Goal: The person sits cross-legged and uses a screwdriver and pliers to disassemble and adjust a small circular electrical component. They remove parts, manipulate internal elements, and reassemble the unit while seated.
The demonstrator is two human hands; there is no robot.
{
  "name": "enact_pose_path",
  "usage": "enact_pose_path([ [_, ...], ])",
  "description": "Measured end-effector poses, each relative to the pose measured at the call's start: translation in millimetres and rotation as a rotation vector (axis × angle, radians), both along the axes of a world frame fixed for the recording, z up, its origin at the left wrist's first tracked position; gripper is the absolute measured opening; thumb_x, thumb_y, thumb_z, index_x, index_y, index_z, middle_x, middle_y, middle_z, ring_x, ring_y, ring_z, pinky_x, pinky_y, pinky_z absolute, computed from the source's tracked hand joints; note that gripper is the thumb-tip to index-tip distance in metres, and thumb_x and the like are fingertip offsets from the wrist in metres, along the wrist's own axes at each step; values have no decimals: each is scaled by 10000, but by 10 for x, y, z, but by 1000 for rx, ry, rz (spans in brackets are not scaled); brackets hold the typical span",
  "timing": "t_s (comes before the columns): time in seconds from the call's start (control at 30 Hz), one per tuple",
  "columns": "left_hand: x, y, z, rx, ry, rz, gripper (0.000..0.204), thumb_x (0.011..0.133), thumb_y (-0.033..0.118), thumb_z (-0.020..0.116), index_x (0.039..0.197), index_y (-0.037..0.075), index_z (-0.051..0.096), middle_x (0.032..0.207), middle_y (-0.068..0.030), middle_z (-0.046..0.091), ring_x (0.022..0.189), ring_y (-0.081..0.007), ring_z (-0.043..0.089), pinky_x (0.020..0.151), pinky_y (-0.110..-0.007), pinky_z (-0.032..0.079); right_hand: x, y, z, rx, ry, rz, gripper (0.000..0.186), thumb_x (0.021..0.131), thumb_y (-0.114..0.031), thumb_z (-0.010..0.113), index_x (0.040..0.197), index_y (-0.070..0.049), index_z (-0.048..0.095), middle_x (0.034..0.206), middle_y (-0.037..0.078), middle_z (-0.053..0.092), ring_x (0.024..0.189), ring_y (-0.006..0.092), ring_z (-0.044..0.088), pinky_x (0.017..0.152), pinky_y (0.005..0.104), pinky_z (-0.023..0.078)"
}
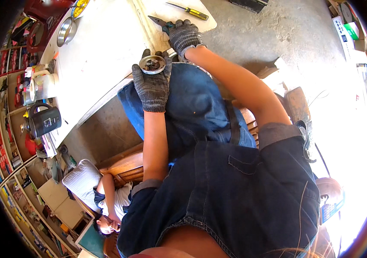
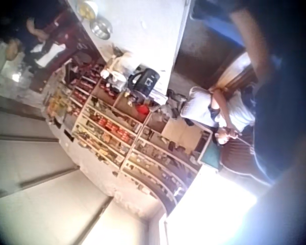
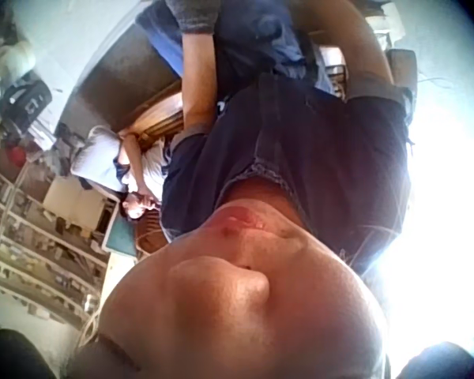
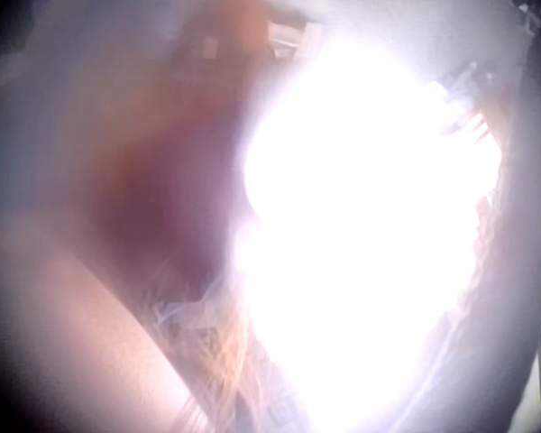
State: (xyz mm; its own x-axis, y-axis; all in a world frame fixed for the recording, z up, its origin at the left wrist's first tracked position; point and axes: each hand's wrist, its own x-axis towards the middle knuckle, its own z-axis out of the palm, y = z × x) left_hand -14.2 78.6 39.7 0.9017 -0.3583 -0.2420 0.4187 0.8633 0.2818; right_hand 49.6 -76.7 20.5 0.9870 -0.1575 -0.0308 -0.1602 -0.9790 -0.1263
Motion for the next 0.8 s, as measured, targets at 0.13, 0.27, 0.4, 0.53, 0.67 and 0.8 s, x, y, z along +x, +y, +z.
enact_pose_path([
  [0.13, 5, 36, -38, -86, 25, -24, 586, 890, 434, 494, 1260, -17, 435, 1203, -245, 479, 1149, -386, 442, 965, -529, 399, 90, -123, 17, 198, -40, 42, 351, 835, -318, 493, 986, -37, 638, 826, 146, 646, 817, 284, 615, 714, 406, 489],
  [0.27, 2, 51, -24, -105, 64, -49, 587, 896, 450, 476, 1249, -19, 452, 1187, -249, 488, 1143, -381, 446, 944, -525, 415, -367, -423, -31, 1186, 87, -243, 413, 827, -405, 600, 916, -5, 649, 774, 72, 660, 764, 163, 621, 646, 336, 489],
  [0.4, 19, 46, -47, -1, 17, -91, 584, 892, 471, 469, 1245, 6, 470, 1188, -225, 502, 1118, -377, 471, 924, -517, 434, -1200, -647, -210, 1932, 146, -229, 458, 838, -334, 643, 1167, -24, 568, 1016, 84, 640, 862, 142, 608, 741, 253, 486],
  [0.53, -2, 17, 13, 117, -61, -110, 563, 883, 493, 466, 1251, 68, 491, 1177, -170, 540, 1095, -351, 505, 906, -491, 448, -1783, -488, 315, 1927, 294, 20, 539, 829, -298, 648, 1242, 14, 499, 1101, 88, 618, 881, 129, 594, 774, 238, 471],
  [0.67, 5, -54, 32, 130, -57, -78, 540, 880, 490, 463, 1250, 99, 506, 1171, -162, 555, 1093, -328, 516, 896, -484, 452, -2111, -446, 399, 2060, 485, -113, 552, 803, -284, 667, 1226, 34, 508, 1085, 80, 624, 821, 92, 558, 716, 217, 450],
  [0.8, 12, -99, 58, 180, -80, -61, 541, 871, 490, 467, 1251, 107, 510, 1185, -170, 552, 1095, -327, 516, 906, -483, 442, -2201, -455, 292, 1914, 591, -137, 507, 812, -271, 656, 1197, 34, 530, 995, 59, 636, 806, 81, 541, 710, 219, 440],
])
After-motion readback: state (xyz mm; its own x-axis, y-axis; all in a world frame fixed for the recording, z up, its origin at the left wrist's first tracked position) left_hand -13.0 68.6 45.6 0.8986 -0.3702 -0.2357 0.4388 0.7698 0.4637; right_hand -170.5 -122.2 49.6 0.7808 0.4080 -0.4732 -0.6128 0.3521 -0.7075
